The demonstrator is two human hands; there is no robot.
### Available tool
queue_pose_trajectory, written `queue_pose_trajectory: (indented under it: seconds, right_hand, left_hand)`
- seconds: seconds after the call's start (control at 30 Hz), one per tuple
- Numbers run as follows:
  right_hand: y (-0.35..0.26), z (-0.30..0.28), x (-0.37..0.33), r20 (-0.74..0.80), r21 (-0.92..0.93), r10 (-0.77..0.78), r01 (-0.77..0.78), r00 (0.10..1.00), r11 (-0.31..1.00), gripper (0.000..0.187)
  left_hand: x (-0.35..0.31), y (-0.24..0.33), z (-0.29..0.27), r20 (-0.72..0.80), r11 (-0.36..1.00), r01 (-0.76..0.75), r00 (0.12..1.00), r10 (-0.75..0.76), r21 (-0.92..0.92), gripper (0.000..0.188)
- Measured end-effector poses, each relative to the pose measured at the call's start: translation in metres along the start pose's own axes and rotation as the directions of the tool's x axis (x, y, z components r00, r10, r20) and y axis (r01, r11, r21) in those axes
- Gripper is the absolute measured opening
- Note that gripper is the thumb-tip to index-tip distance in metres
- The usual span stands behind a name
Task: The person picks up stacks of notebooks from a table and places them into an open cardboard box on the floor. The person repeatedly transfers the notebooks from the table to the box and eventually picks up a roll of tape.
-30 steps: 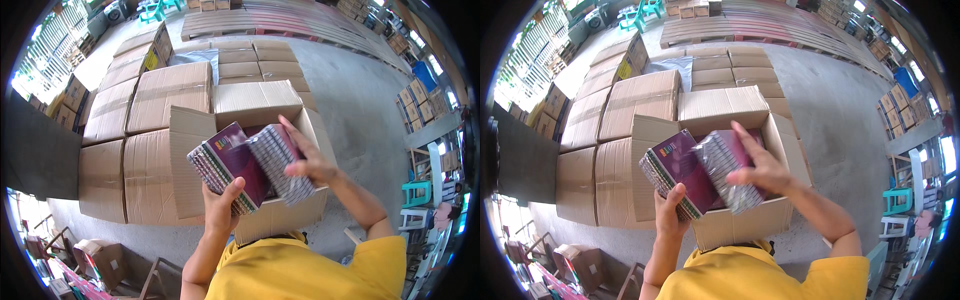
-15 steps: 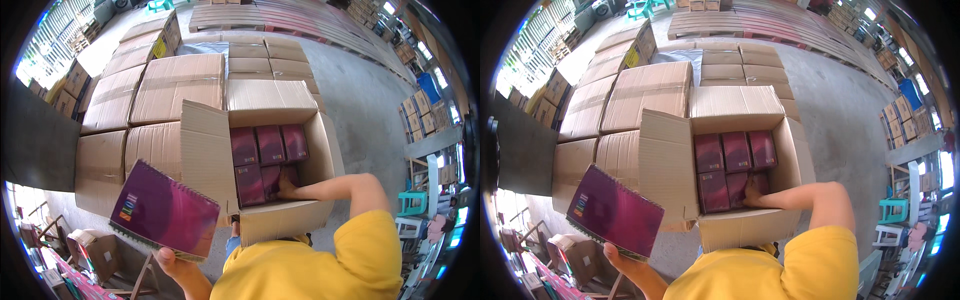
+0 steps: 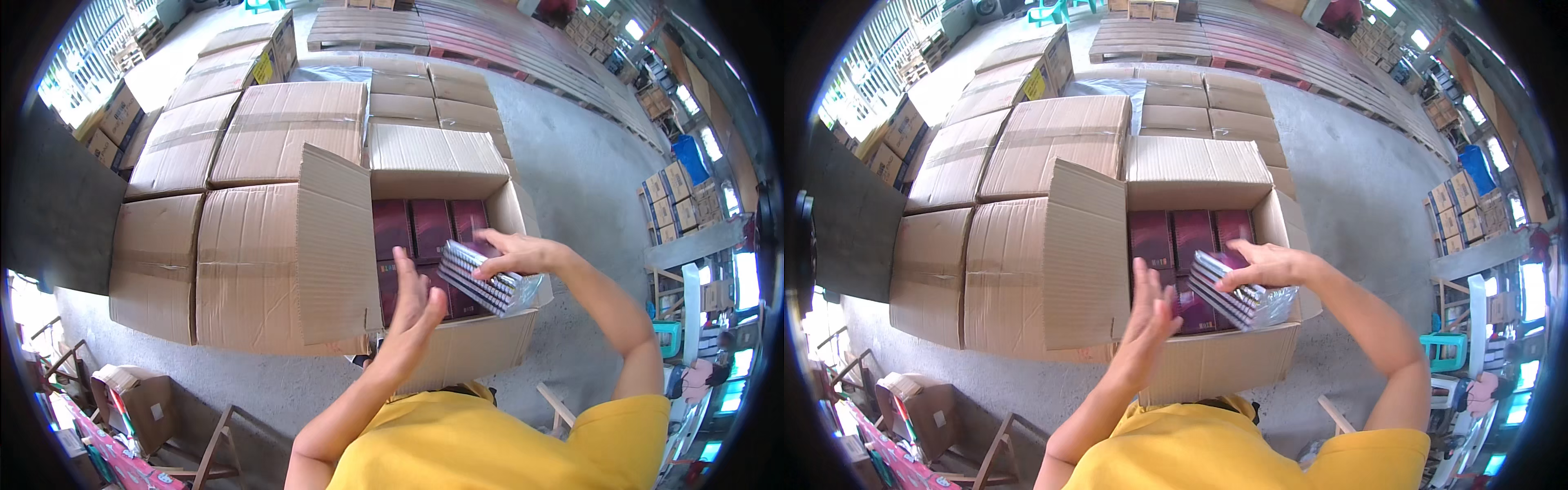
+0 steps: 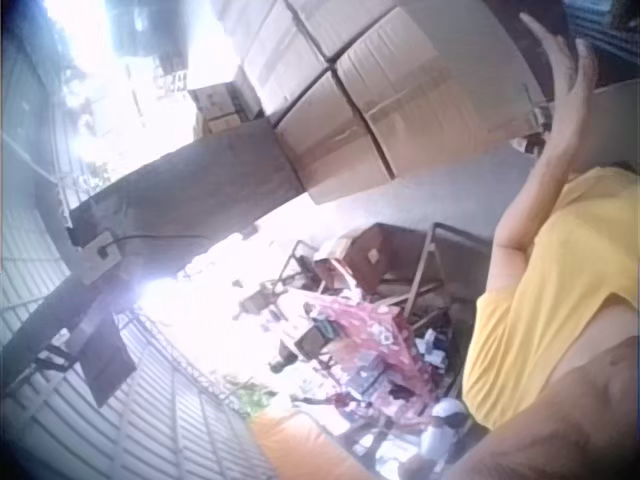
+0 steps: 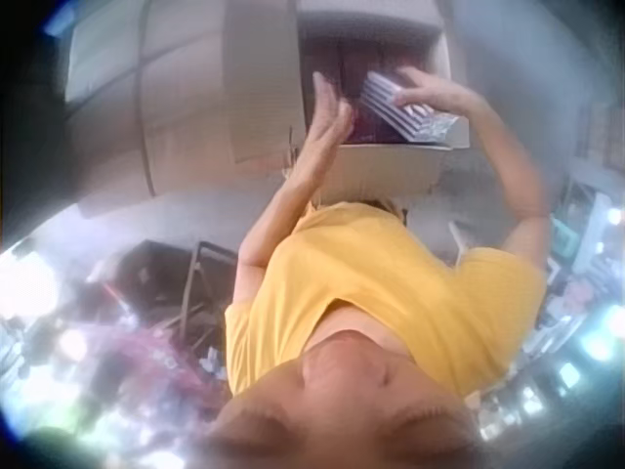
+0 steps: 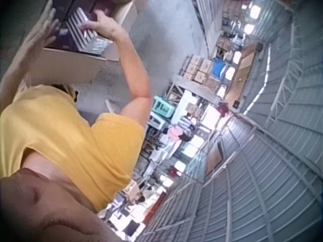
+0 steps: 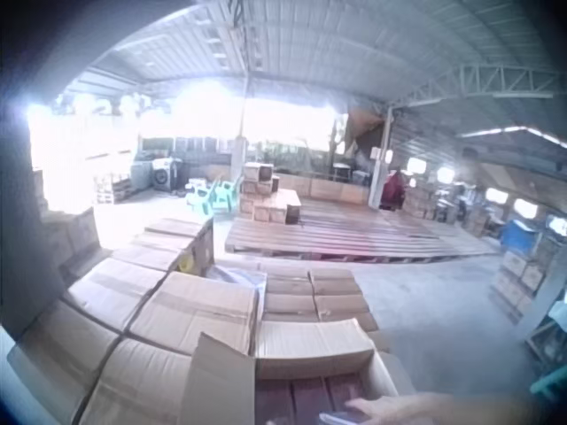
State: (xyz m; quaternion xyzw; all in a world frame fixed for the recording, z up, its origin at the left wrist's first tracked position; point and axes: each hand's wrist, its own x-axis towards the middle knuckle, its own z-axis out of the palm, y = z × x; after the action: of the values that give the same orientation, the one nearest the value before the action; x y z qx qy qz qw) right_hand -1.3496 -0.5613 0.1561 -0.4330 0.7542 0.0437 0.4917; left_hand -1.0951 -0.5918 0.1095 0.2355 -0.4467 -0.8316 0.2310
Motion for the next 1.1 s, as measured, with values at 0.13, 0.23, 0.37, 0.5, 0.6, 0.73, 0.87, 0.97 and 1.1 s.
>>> queue_pose_trajectory:
  seconds: [0.13, 0.23, 0.37, 0.5, 0.6, 0.73, 0.87, 0.97, 1.1]
  right_hand:
    - [0.02, 0.023, 0.047, 0.167, -0.173, 0.312, -0.284, 0.935, 0.943, 0.112]
    - [0.085, 0.078, 0.102, -0.128, -0.297, 0.271, -0.298, 0.954, 0.907, 0.117]
    - [0.114, 0.138, 0.119, -0.415, -0.465, 0.042, -0.252, 0.909, 0.849, 0.106]
    - [0.118, 0.12, 0.118, -0.004, -0.625, -0.014, 0.009, 1.0, 0.781, 0.088]
    - [0.134, 0.124, 0.128, 0.089, -0.66, -0.117, 0.147, 0.989, 0.737, 0.078]
    - [0.163, 0.105, 0.197, 0.291, -0.694, -0.245, 0.38, 0.925, 0.611, 0.049]
    - [-0.087, 0.05, 0.055, 0.355, -0.155, -0.308, 0.381, 0.882, 0.911, 0.039]
    - [-0.155, 0.086, 0.004, 0.168, 0.78, -0.979, 0.623, -0.115, 0.061, 0.044]
    - [-0.275, 0.198, -0.03, 0.089, 0.992, -0.713, -0.003, -0.695, 0.127, 0.055]
  left_hand:
    - [-0.034, 0.044, -0.018, -0.056, 0.983, -0.172, 0.984, 0.169, -0.07, 0.093]
    - [-0.065, 0.06, -0.033, -0.179, 0.952, -0.299, 0.935, 0.306, 0.067, 0.094]
    - [-0.103, 0.055, -0.059, -0.407, 0.883, -0.411, 0.783, 0.47, 0.227, 0.095]
    - [-0.131, 0.047, -0.071, -0.574, 0.89, -0.395, 0.685, 0.449, 0.226, 0.096]
    - [-0.145, 0.046, -0.074, -0.633, 0.889, -0.387, 0.631, 0.448, 0.244, 0.091]
    - [-0.177, 0.051, -0.065, -0.634, 0.888, -0.362, 0.624, 0.458, 0.285, 0.085]
    - [-0.231, 0.043, -0.083, -0.69, 0.917, -0.28, 0.604, 0.398, 0.284, 0.072]
    - [-0.253, 0.042, -0.081, -0.652, 0.895, -0.278, 0.614, 0.445, 0.349, 0.06]
    - [-0.307, 0.05, -0.077, -0.577, 0.8, -0.209, 0.594, 0.561, 0.563, 0.06]
